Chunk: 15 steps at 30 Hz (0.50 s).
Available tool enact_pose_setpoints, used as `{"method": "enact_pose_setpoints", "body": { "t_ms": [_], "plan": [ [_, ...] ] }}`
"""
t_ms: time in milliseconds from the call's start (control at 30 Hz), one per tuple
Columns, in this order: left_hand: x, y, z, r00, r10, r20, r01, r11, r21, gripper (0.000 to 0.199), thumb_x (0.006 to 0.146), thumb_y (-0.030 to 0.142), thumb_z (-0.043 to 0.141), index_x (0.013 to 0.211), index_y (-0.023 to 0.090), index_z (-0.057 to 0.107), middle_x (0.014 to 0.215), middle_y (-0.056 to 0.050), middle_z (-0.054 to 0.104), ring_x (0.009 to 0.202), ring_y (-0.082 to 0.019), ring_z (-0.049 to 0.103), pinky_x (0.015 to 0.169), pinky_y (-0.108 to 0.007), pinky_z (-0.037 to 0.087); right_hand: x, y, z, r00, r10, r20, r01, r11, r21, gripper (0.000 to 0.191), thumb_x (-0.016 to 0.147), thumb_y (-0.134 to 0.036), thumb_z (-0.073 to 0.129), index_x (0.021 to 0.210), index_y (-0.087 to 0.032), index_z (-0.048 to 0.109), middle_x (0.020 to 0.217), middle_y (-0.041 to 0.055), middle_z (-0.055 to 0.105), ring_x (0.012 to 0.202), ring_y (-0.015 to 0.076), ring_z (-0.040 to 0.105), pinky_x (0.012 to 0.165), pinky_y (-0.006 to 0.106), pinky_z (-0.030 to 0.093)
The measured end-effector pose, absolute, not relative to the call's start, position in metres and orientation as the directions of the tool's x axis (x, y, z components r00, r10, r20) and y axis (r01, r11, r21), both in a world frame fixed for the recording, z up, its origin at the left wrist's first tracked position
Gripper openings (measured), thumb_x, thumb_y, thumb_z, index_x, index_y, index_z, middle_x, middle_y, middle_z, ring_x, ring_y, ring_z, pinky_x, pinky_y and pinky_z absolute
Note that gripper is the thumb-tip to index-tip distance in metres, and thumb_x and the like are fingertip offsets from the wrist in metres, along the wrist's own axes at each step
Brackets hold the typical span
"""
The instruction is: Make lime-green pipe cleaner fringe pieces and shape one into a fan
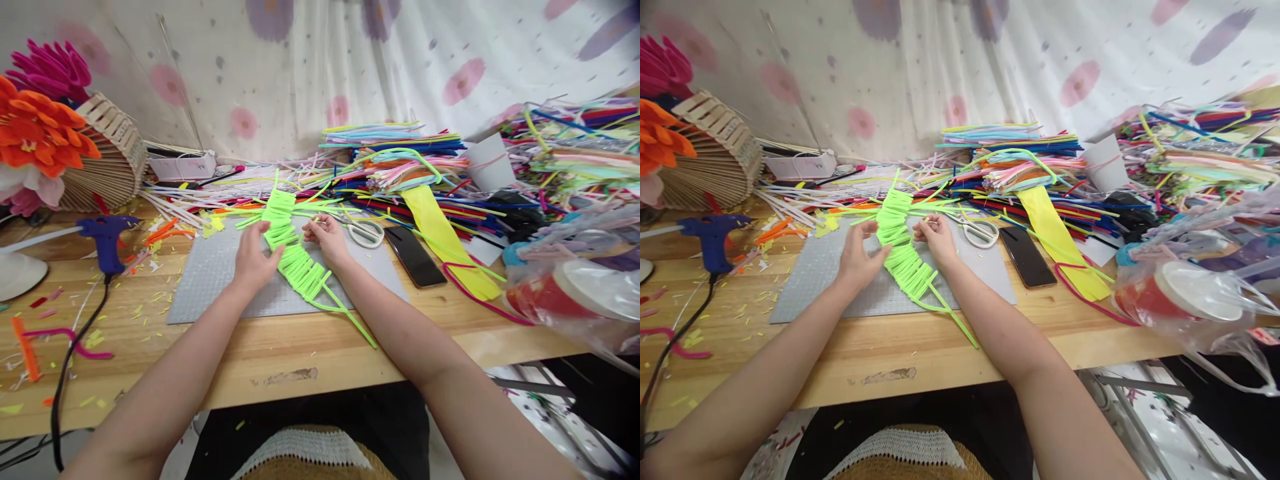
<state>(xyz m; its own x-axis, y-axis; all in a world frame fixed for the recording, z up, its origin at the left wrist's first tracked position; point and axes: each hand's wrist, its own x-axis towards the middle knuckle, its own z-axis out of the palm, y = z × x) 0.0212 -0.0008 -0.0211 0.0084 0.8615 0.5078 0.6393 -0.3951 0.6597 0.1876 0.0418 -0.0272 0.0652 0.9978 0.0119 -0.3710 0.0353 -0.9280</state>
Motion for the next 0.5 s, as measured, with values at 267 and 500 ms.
{"method": "enact_pose_setpoints", "body": {
  "t_ms": [267,500],
  "plan": [
    [0.054,-0.02,-0.013,0.337,0.898,0.281,0.784,-0.433,0.444,0.094,0.05,0.055,0.074,0.126,0.014,0.038,0.123,-0.016,0.051,0.116,-0.032,0.044,0.1,-0.05,0.032,0.186,0.041,-0.029,0.015,0.999,0.052,-0.358,0.054,-0.932,0.026,0.066,-0.03,0.069,0.074,-0.019,0.047,0.066,-0.0058,0.062,0.053,0.0038,0.055,0.054,0.017,0.049],
    [0.061,-0.022,-0.01,0.3,0.924,0.237,0.784,-0.381,0.491,0.106,0.046,0.062,0.071,0.131,0.014,0.031,0.132,-0.019,0.043,0.125,-0.035,0.035,0.107,-0.052,0.017,0.184,0.046,-0.026,0.121,0.992,0.037,-0.352,0.078,-0.933,0.019,0.072,-0.024,0.063,0.075,-0.019,0.045,0.065,-0.0062,0.061,0.052,0.0035,0.054,0.057,0.018,0.049]
  ]
}}
